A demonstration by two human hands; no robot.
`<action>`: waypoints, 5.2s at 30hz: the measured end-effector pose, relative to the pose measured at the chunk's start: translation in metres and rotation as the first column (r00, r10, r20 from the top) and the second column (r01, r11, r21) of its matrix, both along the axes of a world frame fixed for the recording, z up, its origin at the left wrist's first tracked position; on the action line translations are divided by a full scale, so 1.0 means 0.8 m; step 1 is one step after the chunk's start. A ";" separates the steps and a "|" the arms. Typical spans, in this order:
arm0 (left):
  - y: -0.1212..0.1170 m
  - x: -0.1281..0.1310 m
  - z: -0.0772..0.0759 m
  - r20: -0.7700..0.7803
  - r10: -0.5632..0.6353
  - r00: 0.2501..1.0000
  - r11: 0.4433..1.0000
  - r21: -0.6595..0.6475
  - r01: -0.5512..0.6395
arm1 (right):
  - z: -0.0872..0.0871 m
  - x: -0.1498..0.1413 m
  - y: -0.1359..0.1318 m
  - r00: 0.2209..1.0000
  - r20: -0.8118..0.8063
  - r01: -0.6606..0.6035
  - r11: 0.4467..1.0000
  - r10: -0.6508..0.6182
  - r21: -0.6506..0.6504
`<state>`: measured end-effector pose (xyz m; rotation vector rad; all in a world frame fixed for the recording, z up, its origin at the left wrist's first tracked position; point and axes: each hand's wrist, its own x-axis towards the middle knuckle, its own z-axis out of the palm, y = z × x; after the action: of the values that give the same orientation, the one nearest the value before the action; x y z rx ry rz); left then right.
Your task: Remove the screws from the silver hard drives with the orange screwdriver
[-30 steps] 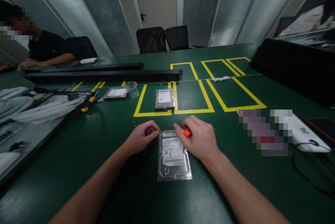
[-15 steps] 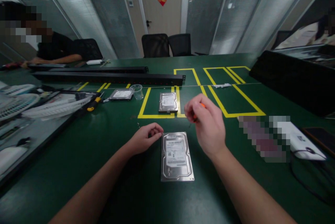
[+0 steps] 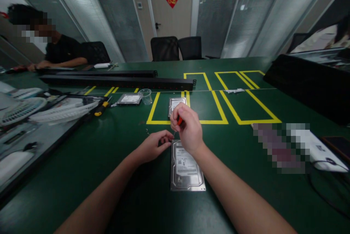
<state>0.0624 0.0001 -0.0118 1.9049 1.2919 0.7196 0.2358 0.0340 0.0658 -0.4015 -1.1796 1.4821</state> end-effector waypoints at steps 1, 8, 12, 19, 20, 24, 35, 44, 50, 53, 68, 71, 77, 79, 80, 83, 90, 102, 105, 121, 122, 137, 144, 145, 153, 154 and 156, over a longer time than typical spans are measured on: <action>0.000 0.000 -0.001 0.002 -0.001 1.000 1.000 0.000 0.001 | -0.005 -0.002 0.001 1.000 0.022 0.009 1.000 -0.009 0.004; 0.000 -0.001 -0.004 0.014 -0.004 1.000 1.000 -0.003 0.004 | -0.021 -0.003 0.009 0.999 0.048 0.018 1.000 -0.019 0.021; 0.001 -0.001 -0.003 0.008 -0.001 1.000 1.000 -0.011 0.001 | -0.027 -0.004 0.010 1.000 0.027 -0.002 1.000 0.001 0.020; 0.003 -0.003 -0.009 0.007 -0.015 1.000 1.000 0.004 0.015 | -0.032 -0.004 0.012 0.996 0.083 0.023 1.000 -0.024 0.016; 0.003 -0.003 -0.008 0.006 -0.014 1.000 1.000 0.003 0.014 | -0.031 -0.004 0.012 0.996 0.087 0.021 1.000 -0.021 0.011; 0.000 -0.002 -0.004 0.011 -0.021 1.000 1.000 -0.006 0.021 | -0.028 -0.005 0.014 0.998 0.060 -0.022 1.000 0.022 0.000; 0.001 -0.013 -0.004 0.002 -0.110 0.994 0.993 0.036 0.109 | 0.002 0.023 0.032 0.916 0.374 -0.178 0.982 0.141 0.067; -0.005 -0.006 -0.001 -0.097 -0.092 0.991 0.989 0.106 0.102 | 0.013 0.025 0.022 0.900 0.417 -0.140 0.990 0.129 -0.004; -0.003 -0.007 -0.002 -0.130 -0.084 0.988 0.990 0.106 0.098 | 0.009 0.019 0.019 0.903 0.408 -0.155 0.988 0.135 0.015; -0.003 -0.007 -0.003 -0.135 -0.081 0.988 0.991 0.095 0.094 | 0.011 0.023 0.022 0.890 0.422 -0.210 0.977 0.175 0.037; -0.002 -0.007 -0.002 -0.123 -0.062 0.990 0.994 0.083 0.073 | 0.016 0.017 0.016 0.896 0.423 -0.153 0.988 0.134 0.009; -0.003 -0.007 -0.001 -0.121 -0.066 0.990 0.993 0.088 0.077 | 0.016 0.020 0.018 0.883 0.425 -0.223 0.975 0.198 0.010; -0.003 -0.006 0.000 -0.128 -0.064 0.990 0.993 0.089 0.076 | 0.017 0.029 0.023 0.881 0.359 -0.285 0.952 0.307 -0.116; -0.004 -0.006 0.001 -0.126 -0.061 0.990 0.994 0.084 0.072 | 0.019 0.030 0.023 0.876 0.380 -0.277 0.955 0.298 -0.110; -0.004 -0.006 0.002 -0.126 -0.059 0.990 0.994 0.081 0.070 | 0.020 0.031 0.023 0.874 0.394 -0.266 0.959 0.284 -0.099; -0.005 -0.006 0.003 -0.126 -0.057 0.990 0.995 0.070 0.067 | 0.021 0.028 0.020 0.882 0.428 -0.190 0.980 0.199 -0.063; -0.004 -0.006 -0.001 -0.109 -0.060 0.992 0.994 0.083 0.070 | 0.016 0.020 0.015 0.928 0.346 -0.123 0.990 0.141 -0.074; -0.004 -0.006 0.000 -0.117 -0.054 0.992 0.995 0.077 0.064 | 0.025 0.025 0.015 0.913 0.312 -0.208 0.958 0.263 -0.198; -0.004 -0.005 0.001 -0.121 -0.052 0.991 0.996 0.070 0.061 | 0.025 0.024 0.015 0.909 0.358 -0.167 0.973 0.213 -0.156; -0.004 -0.007 0.002 -0.112 -0.056 0.992 0.995 0.077 0.065 | 0.027 0.027 0.015 0.891 0.367 -0.218 0.962 0.266 -0.166; -0.004 -0.007 0.002 -0.112 -0.056 0.992 0.995 0.078 0.065 | 0.027 0.027 0.015 0.887 0.373 -0.226 0.960 0.273 -0.165; -0.003 -0.008 -0.002 -0.112 -0.058 0.992 0.994 0.089 0.068 | 0.031 0.024 0.010 0.898 0.405 -0.169 0.985 0.173 -0.046; -0.005 -0.006 0.002 -0.114 -0.055 0.992 0.996 0.062 0.063 | 0.025 0.033 0.019 0.857 0.425 -0.287 0.955 0.292 -0.076; -0.005 -0.006 0.003 -0.113 -0.056 0.992 0.996 0.062 0.064 | 0.024 0.034 0.020 0.857 0.409 -0.300 0.949 0.313 -0.097; -0.005 -0.006 0.003 -0.117 -0.044 0.992 0.997 0.057 0.051 | 0.031 0.026 0.010 0.864 0.455 -0.213 0.975 0.215 -0.055; -0.005 -0.006 0.003 -0.119 -0.043 0.992 0.997 0.057 0.050 | 0.031 0.024 0.008 0.873 0.446 -0.189 0.980 0.197 -0.063; -0.005 -0.006 0.002 -0.127 -0.044 0.991 0.997 0.062 0.053 | 0.029 0.020 0.006 0.892 0.416 -0.158 0.984 0.177 -0.078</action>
<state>0.0577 -0.0038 -0.0099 2.0557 1.3075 0.6328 0.2520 0.0384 0.0892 -0.6904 -1.5584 1.6197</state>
